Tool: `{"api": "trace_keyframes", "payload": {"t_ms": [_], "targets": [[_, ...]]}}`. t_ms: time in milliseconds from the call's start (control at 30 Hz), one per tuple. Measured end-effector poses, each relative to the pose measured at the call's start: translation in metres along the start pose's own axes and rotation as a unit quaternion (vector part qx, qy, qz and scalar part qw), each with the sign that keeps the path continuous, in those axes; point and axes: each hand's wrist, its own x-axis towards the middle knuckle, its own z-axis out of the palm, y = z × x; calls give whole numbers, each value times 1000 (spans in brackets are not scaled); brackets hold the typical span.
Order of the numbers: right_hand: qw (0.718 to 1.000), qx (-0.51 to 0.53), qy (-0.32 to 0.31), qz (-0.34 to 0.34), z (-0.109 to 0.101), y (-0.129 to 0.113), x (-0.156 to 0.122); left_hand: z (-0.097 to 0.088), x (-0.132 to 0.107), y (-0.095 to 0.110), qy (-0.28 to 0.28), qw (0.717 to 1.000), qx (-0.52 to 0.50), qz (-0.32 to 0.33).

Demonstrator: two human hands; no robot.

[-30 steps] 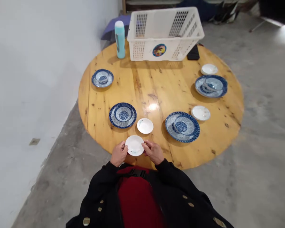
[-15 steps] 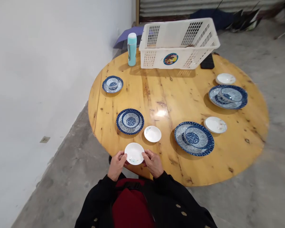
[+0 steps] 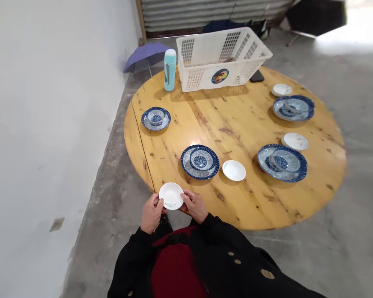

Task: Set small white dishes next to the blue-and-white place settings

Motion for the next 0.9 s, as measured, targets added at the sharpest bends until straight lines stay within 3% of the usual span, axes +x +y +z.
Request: {"api": "trace_keyframes", "payload": {"t_ms": [67, 167, 300, 633, 900], "targets": [[1000, 7, 10, -10, 13, -4, 4, -15, 15, 3, -13, 1000, 4, 10], [999, 9, 38, -28, 20, -12, 14, -25, 37, 11, -38, 999, 16, 29], [997, 14, 65, -37, 20, -20, 36, -24, 63, 21, -49, 997, 29, 54], [994, -30, 78, -64, 26, -33, 95, -28, 110, 32, -6, 998, 35, 45], [987, -82, 131, -47, 29, -50, 153, -24, 199, 56, -2, 991, 113, 77]]}}
